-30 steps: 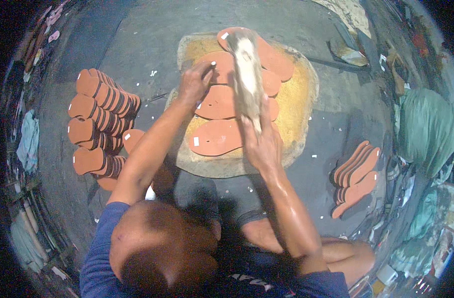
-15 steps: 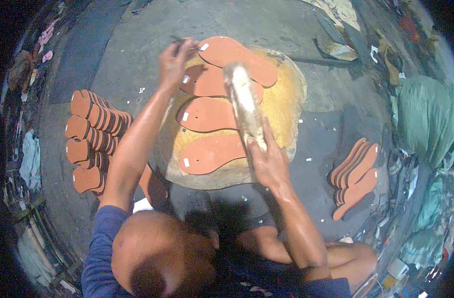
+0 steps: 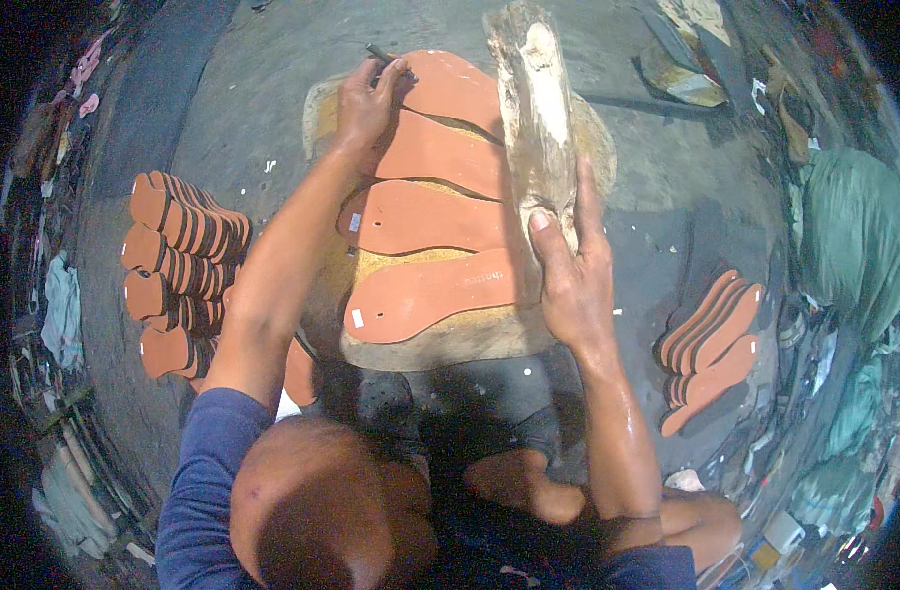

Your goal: The person sits on the floor and repeatedly hammers small metal pins into reddish-brown shoe sole pieces using a wooden mallet. The person picks up each sole piece, places it on a wooden board, and hammers the pins into place before stacking the finished pieces.

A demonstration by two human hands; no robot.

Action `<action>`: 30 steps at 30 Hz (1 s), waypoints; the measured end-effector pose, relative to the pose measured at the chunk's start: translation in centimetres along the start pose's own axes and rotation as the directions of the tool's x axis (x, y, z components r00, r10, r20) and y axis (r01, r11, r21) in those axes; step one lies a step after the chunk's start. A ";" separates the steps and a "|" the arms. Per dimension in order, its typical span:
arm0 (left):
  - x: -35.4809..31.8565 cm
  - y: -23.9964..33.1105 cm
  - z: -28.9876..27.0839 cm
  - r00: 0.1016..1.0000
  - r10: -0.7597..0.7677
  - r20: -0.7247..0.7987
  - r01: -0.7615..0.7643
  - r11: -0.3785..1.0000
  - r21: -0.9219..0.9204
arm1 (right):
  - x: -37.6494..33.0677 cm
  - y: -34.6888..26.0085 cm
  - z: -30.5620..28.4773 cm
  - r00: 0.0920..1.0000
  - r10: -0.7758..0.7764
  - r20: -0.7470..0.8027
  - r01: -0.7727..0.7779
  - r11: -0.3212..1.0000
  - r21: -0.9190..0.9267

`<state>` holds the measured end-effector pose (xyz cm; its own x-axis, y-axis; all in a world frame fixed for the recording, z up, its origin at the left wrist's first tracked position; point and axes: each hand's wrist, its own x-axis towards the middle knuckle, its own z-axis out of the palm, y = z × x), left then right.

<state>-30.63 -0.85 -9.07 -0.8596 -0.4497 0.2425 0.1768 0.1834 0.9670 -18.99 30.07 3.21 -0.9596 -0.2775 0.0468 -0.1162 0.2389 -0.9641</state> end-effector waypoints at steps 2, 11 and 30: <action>-0.5 0.4 0.4 0.994 0.107 0.002 -0.105 0.970 0.218 | 0.6 -1.0 0.1 1.000 -0.022 0.022 0.022 1.000 -0.008; -1.3 1.8 0.5 0.923 0.377 0.080 -0.364 0.783 0.505 | 5.8 -6.4 3.7 0.796 -0.556 -0.242 0.604 0.699 0.382; 3.4 3.3 -0.7 0.885 -0.273 -0.376 0.031 0.842 -0.539 | -1.1 4.5 -1.4 0.929 0.368 0.025 -0.208 0.579 -0.788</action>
<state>-32.60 -2.39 -5.01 -0.6290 -0.7772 -0.0199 0.3808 -0.3303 0.8637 -18.82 32.76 -0.82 -0.9283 -0.1928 -0.3179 -0.0693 0.9298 -0.3615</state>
